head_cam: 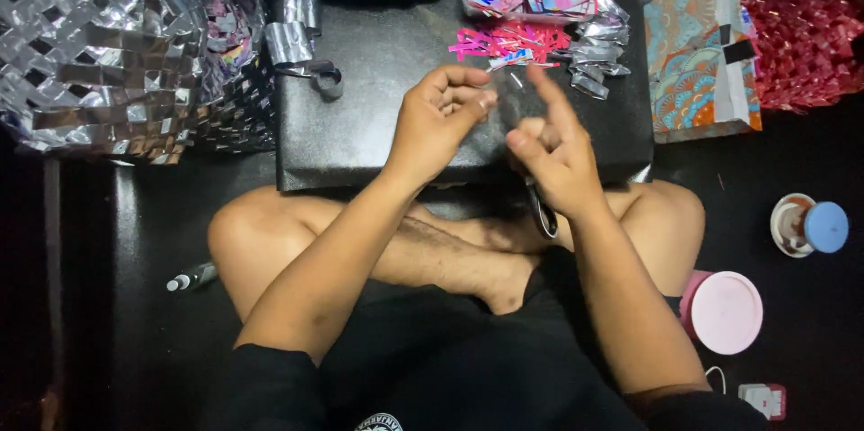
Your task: The person uses shears to cut plastic detergent packaging into strips, سپس folds and arranges the strips by hand on a workspace.
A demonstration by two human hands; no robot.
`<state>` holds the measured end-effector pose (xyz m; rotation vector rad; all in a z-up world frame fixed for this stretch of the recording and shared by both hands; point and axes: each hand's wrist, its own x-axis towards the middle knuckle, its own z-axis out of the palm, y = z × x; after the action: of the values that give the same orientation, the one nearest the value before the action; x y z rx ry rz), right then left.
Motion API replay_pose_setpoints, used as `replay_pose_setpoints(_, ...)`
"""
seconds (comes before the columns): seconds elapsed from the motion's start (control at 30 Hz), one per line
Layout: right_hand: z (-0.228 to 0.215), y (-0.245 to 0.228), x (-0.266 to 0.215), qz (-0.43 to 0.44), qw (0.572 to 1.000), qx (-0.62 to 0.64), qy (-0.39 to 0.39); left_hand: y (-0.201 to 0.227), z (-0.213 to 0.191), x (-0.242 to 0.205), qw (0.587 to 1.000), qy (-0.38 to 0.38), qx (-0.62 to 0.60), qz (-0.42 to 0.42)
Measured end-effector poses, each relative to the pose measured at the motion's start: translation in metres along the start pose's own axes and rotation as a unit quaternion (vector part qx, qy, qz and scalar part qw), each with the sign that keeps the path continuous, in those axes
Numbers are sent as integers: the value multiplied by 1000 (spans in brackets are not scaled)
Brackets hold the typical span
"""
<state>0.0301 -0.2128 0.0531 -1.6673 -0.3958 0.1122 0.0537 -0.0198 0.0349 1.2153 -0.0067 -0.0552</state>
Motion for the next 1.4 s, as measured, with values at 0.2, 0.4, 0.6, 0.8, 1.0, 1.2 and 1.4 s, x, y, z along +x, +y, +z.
replay_pose_setpoints(0.2, -2, -2, 6, 21, 998, 54, -12, -3, 3, -8, 996, -46, 50, 50)
replay_pose_setpoints(0.4, -58, -21, 16, 166, 959, 116, 197, 8, 12, -17, 997, -28, 40, 63)
replay_pose_setpoints(0.6, -100, -35, -1, 77, 946, -274, 154, -7, -7, 4, 994, -52, 62, 76)
replay_pose_setpoints(0.8, -44, 11, -4, -67, 854, -515, -2, -27, -4, 8, 993, 0, 112, 35)
replay_pose_setpoints(1.0, -23, 13, 14, -124, 906, -400, 64, -22, -8, 0, 986, -9, 164, 39)
replay_pose_setpoints(1.2, -22, 6, 9, 94, 970, -184, 125, -9, 0, -5, 960, -91, 243, 104)
replay_pose_setpoints(1.4, -68, -14, 23, -32, 936, -268, 224, 6, -20, 7, 919, -14, 287, 269)
